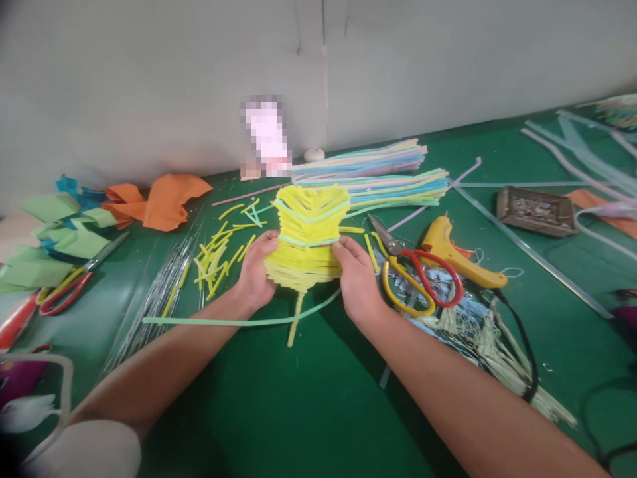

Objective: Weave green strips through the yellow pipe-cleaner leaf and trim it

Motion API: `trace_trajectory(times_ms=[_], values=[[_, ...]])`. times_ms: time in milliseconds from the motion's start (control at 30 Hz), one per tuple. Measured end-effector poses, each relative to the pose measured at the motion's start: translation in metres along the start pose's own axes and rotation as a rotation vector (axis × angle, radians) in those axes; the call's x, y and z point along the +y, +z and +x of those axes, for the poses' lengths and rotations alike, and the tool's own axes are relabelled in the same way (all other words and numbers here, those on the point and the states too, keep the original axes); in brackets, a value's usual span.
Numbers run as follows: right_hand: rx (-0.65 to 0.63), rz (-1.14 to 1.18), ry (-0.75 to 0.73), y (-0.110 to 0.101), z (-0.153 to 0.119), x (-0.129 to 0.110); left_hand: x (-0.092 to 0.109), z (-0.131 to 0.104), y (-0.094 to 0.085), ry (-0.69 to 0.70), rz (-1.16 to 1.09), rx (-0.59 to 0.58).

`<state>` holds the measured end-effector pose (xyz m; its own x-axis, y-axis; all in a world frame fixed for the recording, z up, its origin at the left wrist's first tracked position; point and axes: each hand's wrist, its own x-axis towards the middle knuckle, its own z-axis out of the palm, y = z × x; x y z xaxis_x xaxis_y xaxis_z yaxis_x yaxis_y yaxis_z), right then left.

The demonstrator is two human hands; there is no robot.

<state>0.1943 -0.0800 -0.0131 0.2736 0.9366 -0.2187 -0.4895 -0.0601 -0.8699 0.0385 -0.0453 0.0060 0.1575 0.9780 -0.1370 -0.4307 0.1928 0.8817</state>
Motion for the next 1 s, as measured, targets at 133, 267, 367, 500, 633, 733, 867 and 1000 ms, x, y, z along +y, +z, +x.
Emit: trace_trajectory(times_ms=[133,267,367,500,633,733,867,1000], values=[[0.000,0.017,0.001,-0.0005,0.0003,0.0005,-0.0012,0.0004,0.0006,0.005,-0.002,0.007],[0.012,0.005,0.008,-0.0012,0.0006,0.0010,-0.0007,0.0002,0.0012,-0.001,0.008,0.003],[0.005,-0.014,0.001,-0.0010,0.0003,0.0004,-0.0001,-0.0001,0.0017,-0.010,-0.010,-0.011],[-0.028,-0.034,0.005,-0.0003,-0.0007,-0.0005,-0.0017,-0.0002,0.0001,-0.010,-0.036,-0.028],[-0.039,-0.049,0.002,-0.0007,-0.0009,0.0006,-0.0053,-0.0001,-0.0033,0.015,-0.064,-0.051],[-0.048,-0.040,0.008,-0.0011,-0.0006,0.0014,-0.0052,-0.0010,-0.0029,0.035,-0.060,-0.057],[-0.042,-0.036,0.017,-0.0008,-0.0004,0.0005,-0.0014,-0.0030,0.0016,0.042,-0.016,-0.030],[-0.034,-0.042,0.017,-0.0002,-0.0005,-0.0005,-0.0007,-0.0025,0.0030,0.055,-0.011,-0.016]])
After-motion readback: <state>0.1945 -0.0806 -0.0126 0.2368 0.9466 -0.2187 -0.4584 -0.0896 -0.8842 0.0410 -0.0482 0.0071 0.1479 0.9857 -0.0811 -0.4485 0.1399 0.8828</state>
